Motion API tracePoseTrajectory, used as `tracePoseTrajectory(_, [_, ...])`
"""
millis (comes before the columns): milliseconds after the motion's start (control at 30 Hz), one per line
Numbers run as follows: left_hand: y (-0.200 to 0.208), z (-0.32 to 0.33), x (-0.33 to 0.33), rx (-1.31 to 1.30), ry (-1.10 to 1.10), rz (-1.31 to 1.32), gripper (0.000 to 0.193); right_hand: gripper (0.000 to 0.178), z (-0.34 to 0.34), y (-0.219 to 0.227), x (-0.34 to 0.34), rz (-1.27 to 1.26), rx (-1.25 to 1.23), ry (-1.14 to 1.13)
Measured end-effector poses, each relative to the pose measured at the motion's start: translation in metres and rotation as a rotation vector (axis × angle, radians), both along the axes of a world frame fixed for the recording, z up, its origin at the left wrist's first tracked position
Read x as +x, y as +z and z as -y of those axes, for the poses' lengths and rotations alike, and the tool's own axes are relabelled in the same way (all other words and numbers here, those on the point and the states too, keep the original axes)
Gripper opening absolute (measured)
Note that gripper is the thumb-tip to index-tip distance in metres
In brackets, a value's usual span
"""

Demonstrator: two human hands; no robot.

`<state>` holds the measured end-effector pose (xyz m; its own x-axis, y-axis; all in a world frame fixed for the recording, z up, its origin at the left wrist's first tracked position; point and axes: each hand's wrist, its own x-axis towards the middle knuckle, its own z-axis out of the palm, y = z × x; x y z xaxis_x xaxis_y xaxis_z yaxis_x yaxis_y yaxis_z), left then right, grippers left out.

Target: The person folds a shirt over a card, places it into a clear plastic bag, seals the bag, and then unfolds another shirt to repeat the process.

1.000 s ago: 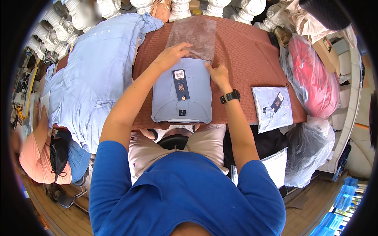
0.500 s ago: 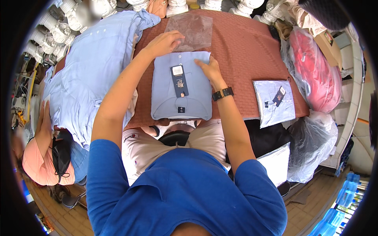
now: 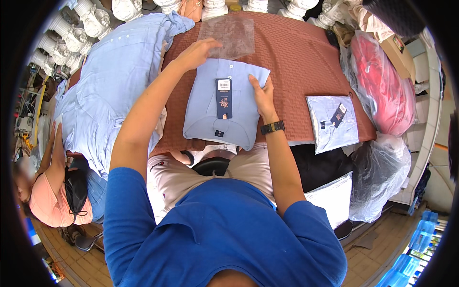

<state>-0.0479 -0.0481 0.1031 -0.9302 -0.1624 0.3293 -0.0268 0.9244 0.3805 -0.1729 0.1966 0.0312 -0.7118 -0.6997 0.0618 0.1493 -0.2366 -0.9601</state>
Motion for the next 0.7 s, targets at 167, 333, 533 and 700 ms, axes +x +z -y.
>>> tracePoseTrajectory(167, [0.005,-0.016,0.000,-0.303,0.062,-0.012,0.057,0.037,-0.002,-0.006,-0.004,-0.046,-0.009,-0.057])
tracePoseTrajectory(333, [0.022,-0.019,0.011,-0.402,0.086,0.018,0.060,0.036,-0.002,-0.006,-0.002,-0.047,-0.002,-0.085])
tracePoseTrajectory(533, [0.024,-0.013,0.024,-0.290,0.015,0.084,0.058,0.035,-0.003,-0.007,0.001,-0.019,-0.017,-0.089])
tracePoseTrajectory(700, [0.018,-0.027,0.017,-0.208,-0.031,0.018,0.042,0.034,-0.005,-0.008,0.000,-0.012,-0.022,-0.116])
